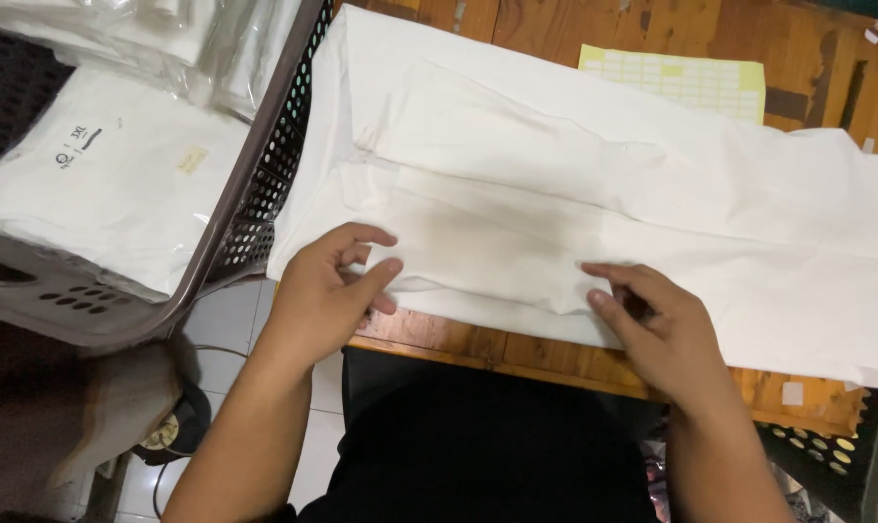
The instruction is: Folding a white t-shirt and placing it into a clear plastic packaging bag on a wooden workbench.
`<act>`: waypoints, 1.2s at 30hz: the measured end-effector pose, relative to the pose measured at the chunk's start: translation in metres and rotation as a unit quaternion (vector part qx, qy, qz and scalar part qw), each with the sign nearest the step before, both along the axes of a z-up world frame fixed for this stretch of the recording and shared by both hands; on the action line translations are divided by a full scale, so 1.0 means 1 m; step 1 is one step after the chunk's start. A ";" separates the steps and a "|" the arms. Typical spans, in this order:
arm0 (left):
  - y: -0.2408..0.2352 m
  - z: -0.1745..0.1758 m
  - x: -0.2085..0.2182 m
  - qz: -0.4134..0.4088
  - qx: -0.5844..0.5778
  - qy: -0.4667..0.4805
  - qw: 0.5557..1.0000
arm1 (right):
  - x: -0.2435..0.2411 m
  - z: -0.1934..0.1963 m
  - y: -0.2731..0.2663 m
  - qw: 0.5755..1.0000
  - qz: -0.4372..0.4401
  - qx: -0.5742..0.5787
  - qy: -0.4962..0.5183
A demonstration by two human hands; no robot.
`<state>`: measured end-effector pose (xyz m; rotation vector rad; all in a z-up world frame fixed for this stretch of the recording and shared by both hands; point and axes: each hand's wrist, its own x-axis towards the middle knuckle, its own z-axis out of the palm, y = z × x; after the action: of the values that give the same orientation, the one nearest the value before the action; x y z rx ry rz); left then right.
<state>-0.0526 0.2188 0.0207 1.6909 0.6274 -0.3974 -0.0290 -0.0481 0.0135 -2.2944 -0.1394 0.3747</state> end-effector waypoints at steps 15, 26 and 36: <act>0.006 -0.033 0.012 0.084 0.016 -0.214 0.973 | 0.016 -0.020 0.002 0.991 -0.041 0.085 -0.099; 0.007 -0.022 -0.009 0.052 0.191 -0.155 0.968 | 0.004 -0.007 0.015 0.991 0.008 -0.081 -0.109; 0.009 -0.016 0.008 -0.093 0.361 -0.246 0.895 | 0.020 -0.024 0.013 0.929 0.128 -0.181 -0.296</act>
<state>-0.0451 0.2277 0.0045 2.4592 0.2314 0.1777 -0.0092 -0.0346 -0.0102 -2.7002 -0.7316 -0.1987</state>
